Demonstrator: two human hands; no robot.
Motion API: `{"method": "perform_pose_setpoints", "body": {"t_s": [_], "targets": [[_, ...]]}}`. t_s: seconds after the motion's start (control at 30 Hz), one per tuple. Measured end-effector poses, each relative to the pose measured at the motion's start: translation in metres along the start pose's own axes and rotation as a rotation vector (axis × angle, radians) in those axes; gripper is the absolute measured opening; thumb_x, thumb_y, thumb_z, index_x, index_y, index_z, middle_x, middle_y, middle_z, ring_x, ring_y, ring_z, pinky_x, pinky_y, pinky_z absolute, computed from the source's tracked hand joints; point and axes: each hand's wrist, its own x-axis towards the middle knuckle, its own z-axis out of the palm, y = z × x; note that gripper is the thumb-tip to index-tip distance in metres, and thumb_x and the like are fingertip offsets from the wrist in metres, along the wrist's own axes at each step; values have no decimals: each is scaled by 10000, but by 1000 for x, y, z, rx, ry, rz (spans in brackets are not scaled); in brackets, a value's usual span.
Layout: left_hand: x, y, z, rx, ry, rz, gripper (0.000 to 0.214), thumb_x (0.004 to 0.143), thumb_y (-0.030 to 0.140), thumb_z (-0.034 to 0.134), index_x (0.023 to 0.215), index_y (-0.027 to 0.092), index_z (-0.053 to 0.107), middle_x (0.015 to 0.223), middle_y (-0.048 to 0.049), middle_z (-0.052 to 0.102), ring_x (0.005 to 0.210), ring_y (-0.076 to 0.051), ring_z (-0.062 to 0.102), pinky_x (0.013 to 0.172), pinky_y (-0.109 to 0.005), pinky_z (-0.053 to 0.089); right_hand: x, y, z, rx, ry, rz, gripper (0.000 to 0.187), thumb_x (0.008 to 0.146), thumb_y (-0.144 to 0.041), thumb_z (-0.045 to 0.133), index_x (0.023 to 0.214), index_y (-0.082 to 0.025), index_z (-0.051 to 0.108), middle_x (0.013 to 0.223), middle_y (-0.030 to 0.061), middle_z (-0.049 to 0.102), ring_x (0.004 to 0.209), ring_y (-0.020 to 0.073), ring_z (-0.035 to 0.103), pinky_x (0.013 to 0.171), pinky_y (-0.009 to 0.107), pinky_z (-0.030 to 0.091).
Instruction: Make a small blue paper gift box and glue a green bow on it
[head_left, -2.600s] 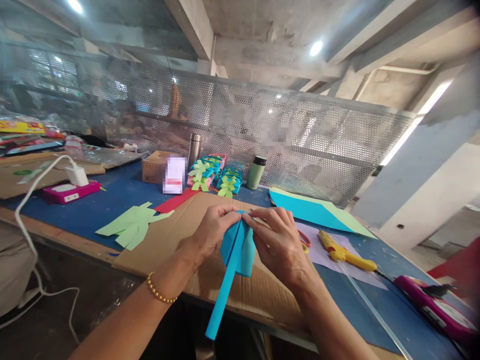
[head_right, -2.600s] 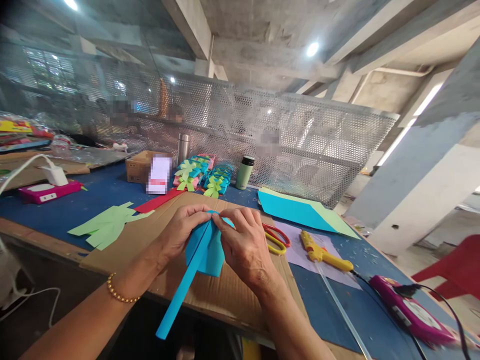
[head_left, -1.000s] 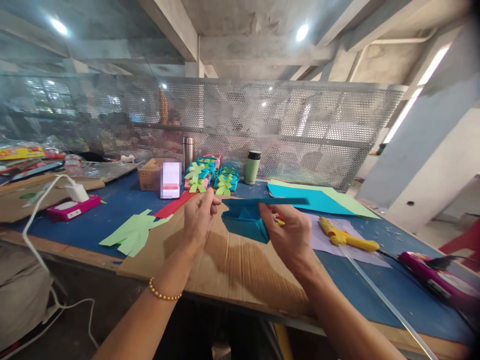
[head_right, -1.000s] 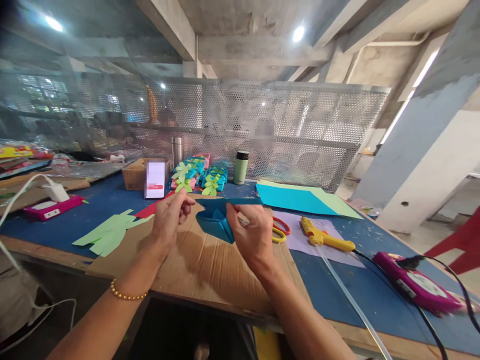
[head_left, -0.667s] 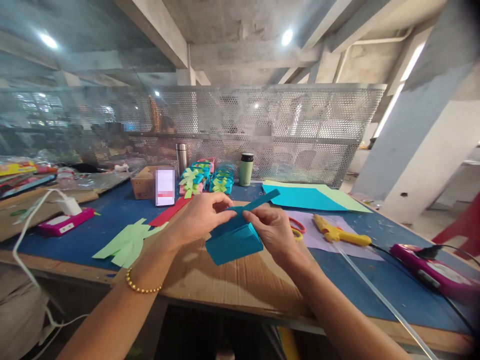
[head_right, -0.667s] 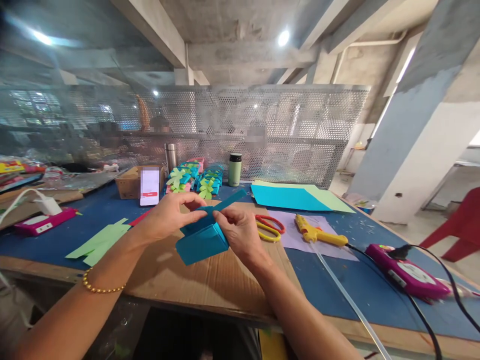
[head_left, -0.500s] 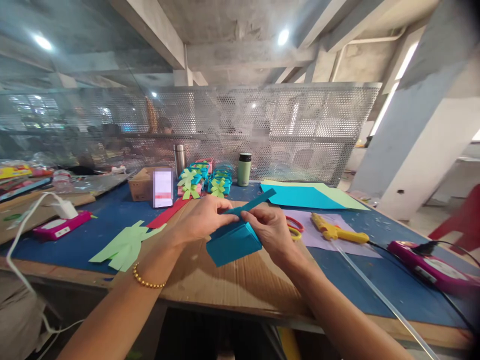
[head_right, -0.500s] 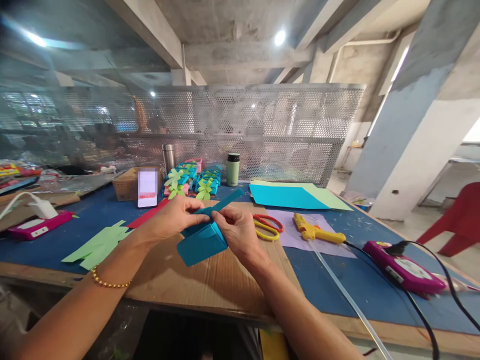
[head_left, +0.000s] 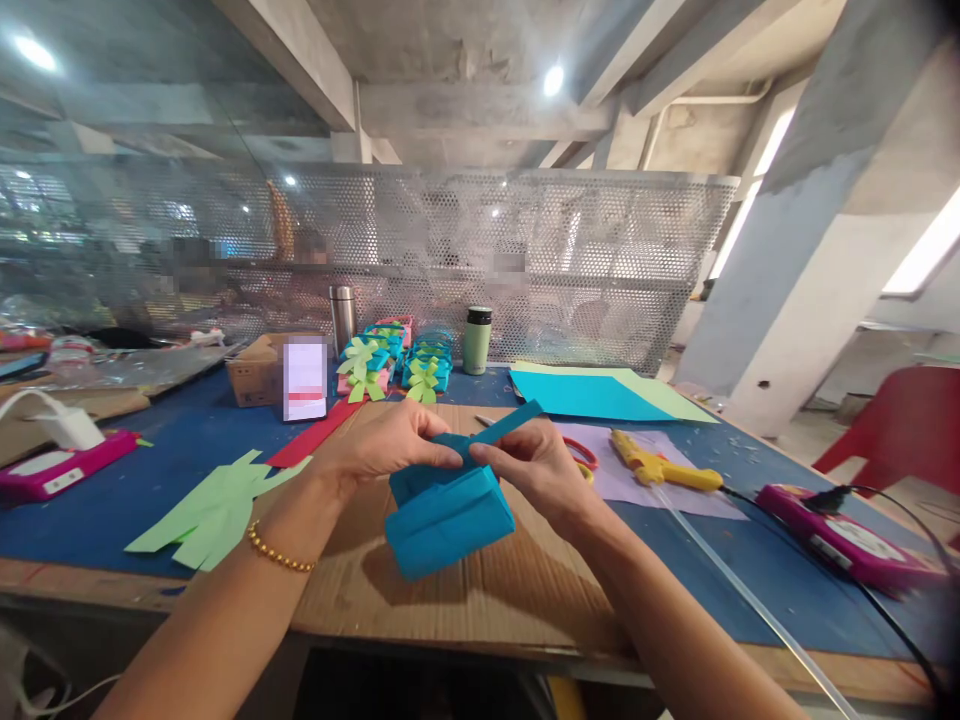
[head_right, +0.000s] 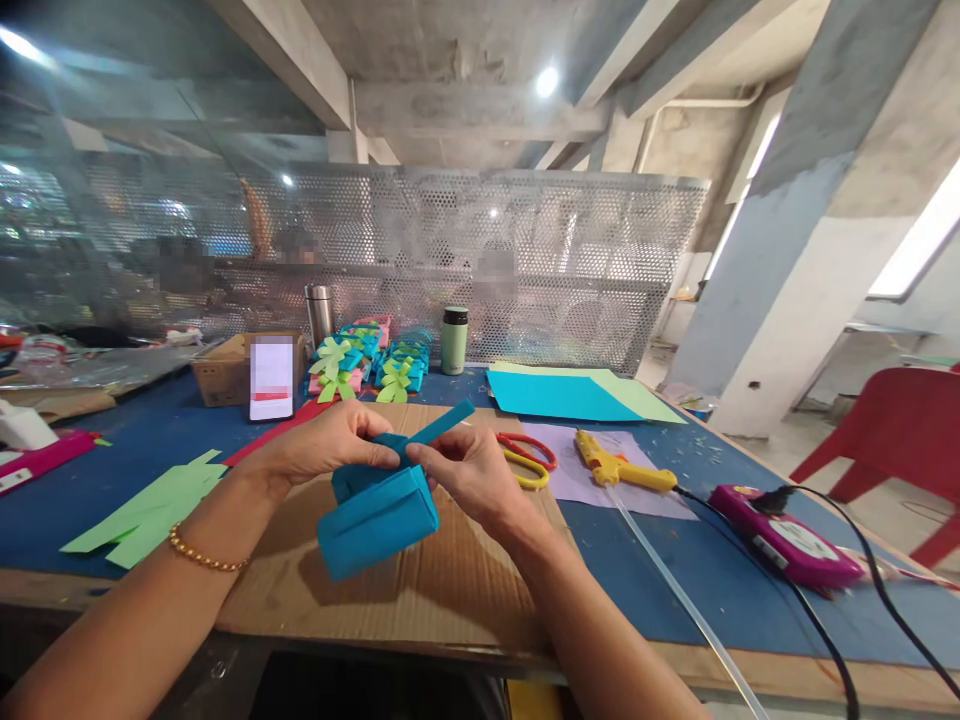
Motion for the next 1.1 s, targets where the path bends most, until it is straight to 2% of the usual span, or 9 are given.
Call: {"method": "perform_pose_setpoints", "body": {"t_s": [0.17, 0.4, 0.63, 0.8, 0.97, 1.1], "targets": [[-4, 5, 2, -97, -58, -26, 261, 741, 399, 794, 684, 155, 720, 639, 7, 622, 589, -109, 491, 546, -236, 364, -2, -1, 0, -13, 2, 8, 434, 824, -478, 717, 526, -175, 636, 504, 8, 611, 481, 109, 518, 477, 240, 370], [-6, 12, 5, -143, -38, -29, 217, 754, 344, 779, 693, 150, 705, 640, 21, 602, 595, -99, 492, 546, -220, 360, -3, -2, 1, -44, 34, 11, 430, 852, -457, 708, 532, -172, 667, 522, 29, 672, 488, 119, 580, 477, 228, 405], [-10, 13, 6, -139, -30, -16, 197, 767, 347, 775, 717, 162, 730, 651, 25, 619, 609, -107, 509, 565, -230, 370, -5, -4, 2, -77, 56, 13, 414, 842, -438, 706, 528, -175, 650, 514, 17, 652, 487, 111, 554, 473, 226, 391], [-9, 16, 7, -126, -19, -2, 214, 759, 343, 773, 664, 164, 704, 625, 29, 603, 597, -113, 497, 580, -249, 389, -4, -2, 2, -61, 32, 10, 427, 853, -451, 696, 526, -182, 642, 515, 21, 646, 492, 125, 557, 488, 250, 399], [-7, 11, 8, -141, -33, -14, 269, 744, 384, 769, 638, 157, 671, 601, 29, 567, 565, -103, 451, 544, -243, 352, -3, 1, 5, -34, 1, 55, 357, 800, -476, 738, 603, -183, 681, 577, 17, 636, 536, 138, 525, 500, 271, 391], [-5, 7, 12, -191, -66, -19, 264, 754, 407, 765, 749, 145, 736, 672, 4, 630, 597, -111, 490, 560, -238, 363, -3, 1, 6, -68, 39, 55, 366, 793, -507, 734, 613, -192, 681, 557, 8, 601, 529, 140, 489, 474, 269, 349]]}}
